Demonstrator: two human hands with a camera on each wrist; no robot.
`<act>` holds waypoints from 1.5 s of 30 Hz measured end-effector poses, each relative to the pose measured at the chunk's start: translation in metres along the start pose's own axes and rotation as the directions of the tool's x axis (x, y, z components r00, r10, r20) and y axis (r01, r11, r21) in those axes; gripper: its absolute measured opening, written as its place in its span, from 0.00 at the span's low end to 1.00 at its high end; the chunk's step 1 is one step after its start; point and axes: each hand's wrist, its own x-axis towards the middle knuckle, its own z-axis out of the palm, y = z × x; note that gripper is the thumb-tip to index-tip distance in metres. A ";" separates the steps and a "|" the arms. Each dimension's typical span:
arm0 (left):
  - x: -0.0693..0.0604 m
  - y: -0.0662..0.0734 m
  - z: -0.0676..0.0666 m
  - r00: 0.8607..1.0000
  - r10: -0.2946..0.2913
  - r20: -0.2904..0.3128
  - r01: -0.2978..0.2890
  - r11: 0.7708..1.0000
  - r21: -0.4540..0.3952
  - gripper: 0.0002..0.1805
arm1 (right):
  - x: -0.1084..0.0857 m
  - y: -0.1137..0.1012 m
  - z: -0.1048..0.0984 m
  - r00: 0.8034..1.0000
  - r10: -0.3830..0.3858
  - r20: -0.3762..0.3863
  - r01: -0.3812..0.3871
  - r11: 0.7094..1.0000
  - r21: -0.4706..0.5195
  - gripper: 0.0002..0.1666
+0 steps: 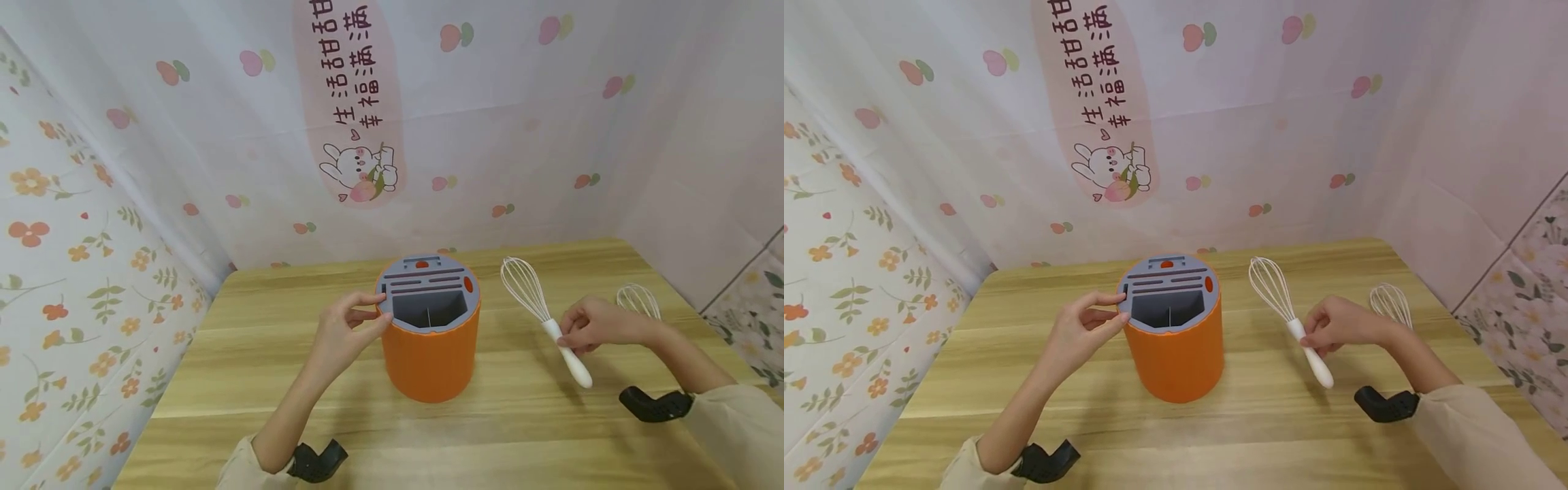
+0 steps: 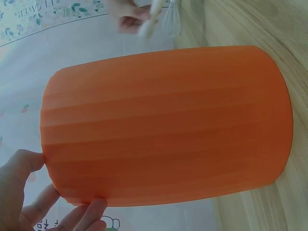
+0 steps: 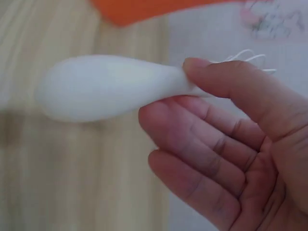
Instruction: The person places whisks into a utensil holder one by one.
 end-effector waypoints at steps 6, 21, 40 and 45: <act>-0.001 0.006 -0.001 1.000 -0.017 -0.002 0.017 1.000 -0.004 0.12 | 0.005 -0.055 0.000 0.986 -0.161 -0.038 0.157 0.983 -0.095 0.07; 0.000 0.000 0.000 1.000 -0.014 0.000 0.014 1.000 -0.005 0.13 | 0.037 -0.178 0.007 0.948 -0.317 0.031 0.312 0.904 -0.291 0.07; 0.007 -0.031 0.002 0.999 0.040 -0.013 -0.040 0.999 -0.010 0.13 | 0.115 -0.228 0.040 0.885 -0.433 0.172 0.464 0.794 -0.393 0.02; 0.005 -0.020 0.003 1.000 0.014 -0.022 -0.015 1.000 -0.017 0.13 | 0.130 -0.220 0.048 0.865 -0.449 0.224 0.502 0.781 -0.371 0.01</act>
